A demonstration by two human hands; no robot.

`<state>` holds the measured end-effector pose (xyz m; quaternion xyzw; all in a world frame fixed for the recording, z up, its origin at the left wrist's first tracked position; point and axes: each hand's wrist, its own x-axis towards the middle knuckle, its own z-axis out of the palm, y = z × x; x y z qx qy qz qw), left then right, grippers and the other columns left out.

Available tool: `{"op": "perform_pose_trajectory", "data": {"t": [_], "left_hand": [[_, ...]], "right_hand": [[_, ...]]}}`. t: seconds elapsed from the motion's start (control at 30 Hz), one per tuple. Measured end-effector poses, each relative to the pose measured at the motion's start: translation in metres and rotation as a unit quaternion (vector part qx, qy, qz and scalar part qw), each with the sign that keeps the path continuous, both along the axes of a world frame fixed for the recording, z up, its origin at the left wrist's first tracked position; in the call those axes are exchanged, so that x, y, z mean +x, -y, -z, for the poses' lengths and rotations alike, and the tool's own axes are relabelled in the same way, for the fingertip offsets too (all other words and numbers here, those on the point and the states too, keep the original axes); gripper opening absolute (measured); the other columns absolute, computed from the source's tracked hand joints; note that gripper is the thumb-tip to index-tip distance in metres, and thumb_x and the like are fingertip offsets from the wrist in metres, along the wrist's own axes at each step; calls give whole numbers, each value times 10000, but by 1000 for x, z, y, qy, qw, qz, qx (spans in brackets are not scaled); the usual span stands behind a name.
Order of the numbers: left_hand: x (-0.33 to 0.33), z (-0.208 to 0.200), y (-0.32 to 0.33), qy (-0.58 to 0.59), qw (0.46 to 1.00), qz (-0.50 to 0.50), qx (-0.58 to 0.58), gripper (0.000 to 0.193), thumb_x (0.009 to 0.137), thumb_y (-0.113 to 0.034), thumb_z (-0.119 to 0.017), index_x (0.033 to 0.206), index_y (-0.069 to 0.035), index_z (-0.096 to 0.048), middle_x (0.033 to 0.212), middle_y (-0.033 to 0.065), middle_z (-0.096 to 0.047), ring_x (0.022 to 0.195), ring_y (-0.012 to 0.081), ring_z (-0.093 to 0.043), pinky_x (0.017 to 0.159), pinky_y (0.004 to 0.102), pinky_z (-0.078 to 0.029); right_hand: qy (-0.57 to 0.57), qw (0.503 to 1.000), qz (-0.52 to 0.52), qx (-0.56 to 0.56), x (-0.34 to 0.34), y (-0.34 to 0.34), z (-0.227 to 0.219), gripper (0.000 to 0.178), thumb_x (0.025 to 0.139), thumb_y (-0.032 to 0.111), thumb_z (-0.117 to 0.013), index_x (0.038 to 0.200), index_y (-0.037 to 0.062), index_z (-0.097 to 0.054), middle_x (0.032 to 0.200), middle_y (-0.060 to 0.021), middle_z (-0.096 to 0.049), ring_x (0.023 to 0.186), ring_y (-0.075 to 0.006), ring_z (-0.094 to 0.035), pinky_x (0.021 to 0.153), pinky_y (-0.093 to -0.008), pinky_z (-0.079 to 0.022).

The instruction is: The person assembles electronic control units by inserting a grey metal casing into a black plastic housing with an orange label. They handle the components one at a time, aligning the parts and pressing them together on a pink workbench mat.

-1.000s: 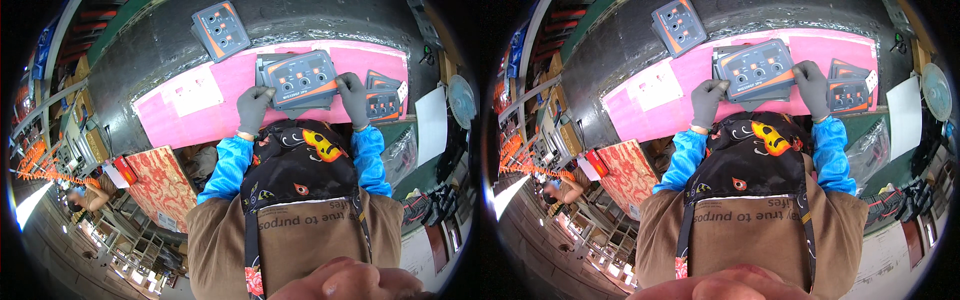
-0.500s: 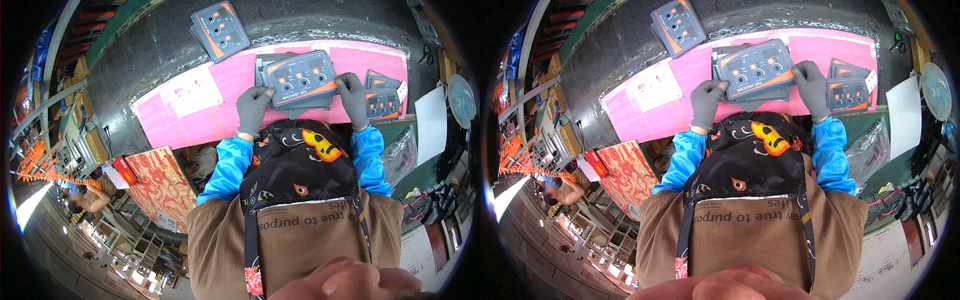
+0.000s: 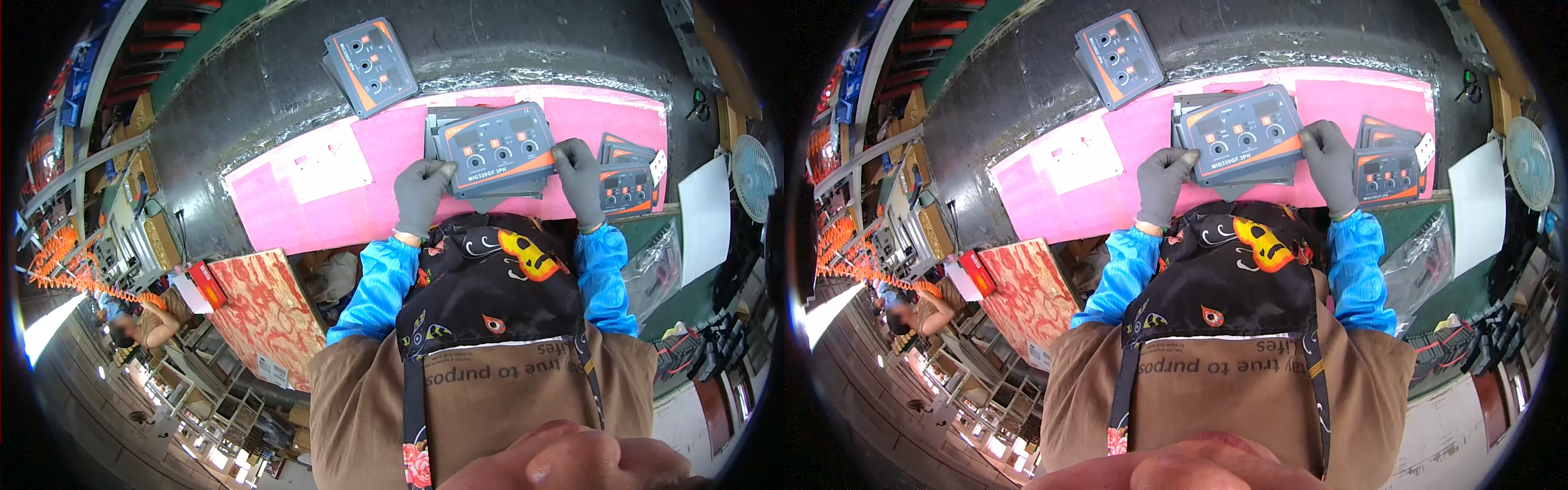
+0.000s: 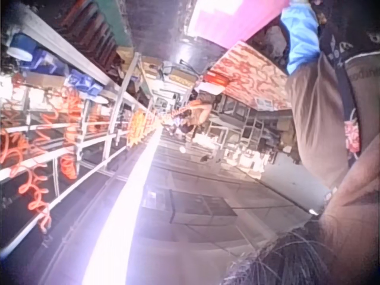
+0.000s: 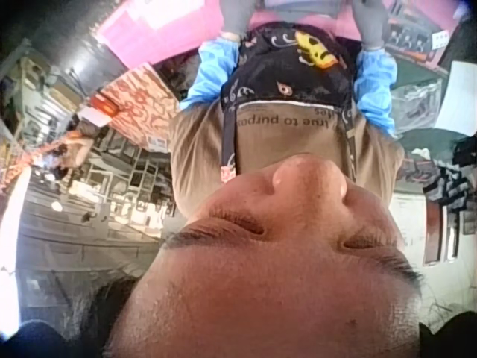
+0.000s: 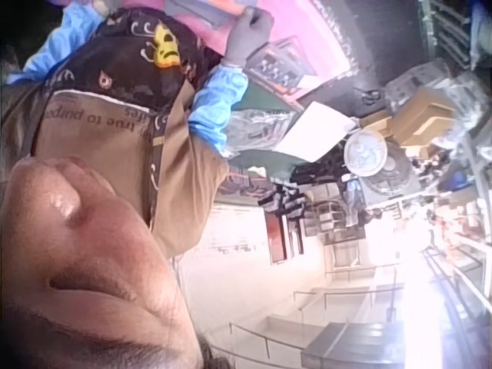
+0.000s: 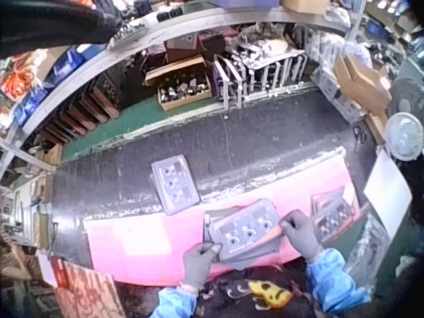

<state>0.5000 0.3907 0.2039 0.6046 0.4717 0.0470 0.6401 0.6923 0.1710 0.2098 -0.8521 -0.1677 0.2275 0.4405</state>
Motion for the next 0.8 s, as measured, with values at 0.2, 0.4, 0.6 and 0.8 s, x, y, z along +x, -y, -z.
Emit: {"op": "perform_pose_trajectory", "data": {"t": [0.2,0.4,0.6,0.8], "left_hand": [[-1,5,-1,12,1000,-2,-1,236,838,-173,-785,878,49,-717,727,60,-676,601,96,-571,558,253,-467],[0,2,-1,9,1000,-10,-18,220,828,-181,-776,850,30,-719,701,70,-681,606,116,-610,566,277,-484],[-1,3,-2,2,1000,-6,-20,222,824,-186,-780,838,27,-718,697,68,-680,603,113,-607,558,277,-480],[-1,3,-8,-18,999,43,-6,248,813,-233,-783,824,8,-723,687,68,-681,611,136,-625,564,301,-487]], "right_hand": [[-8,1000,4,1,-1,-1,0,137,930,114,-615,931,-23,-614,848,-78,-571,732,-137,-548,686,-296,-459],[-3,1000,-1,-6,0,-1,-2,136,928,116,-621,934,-19,-614,848,-75,-571,732,-135,-543,687,-296,-457],[6,1000,-11,-5,0,-1,-2,136,932,117,-618,932,-19,-613,828,-73,-559,727,-136,-541,679,-301,-457],[61,996,-51,-47,0,-1,-5,140,927,146,-614,909,8,-597,852,-120,-584,730,-244,-590,676,-358,-470]]}}
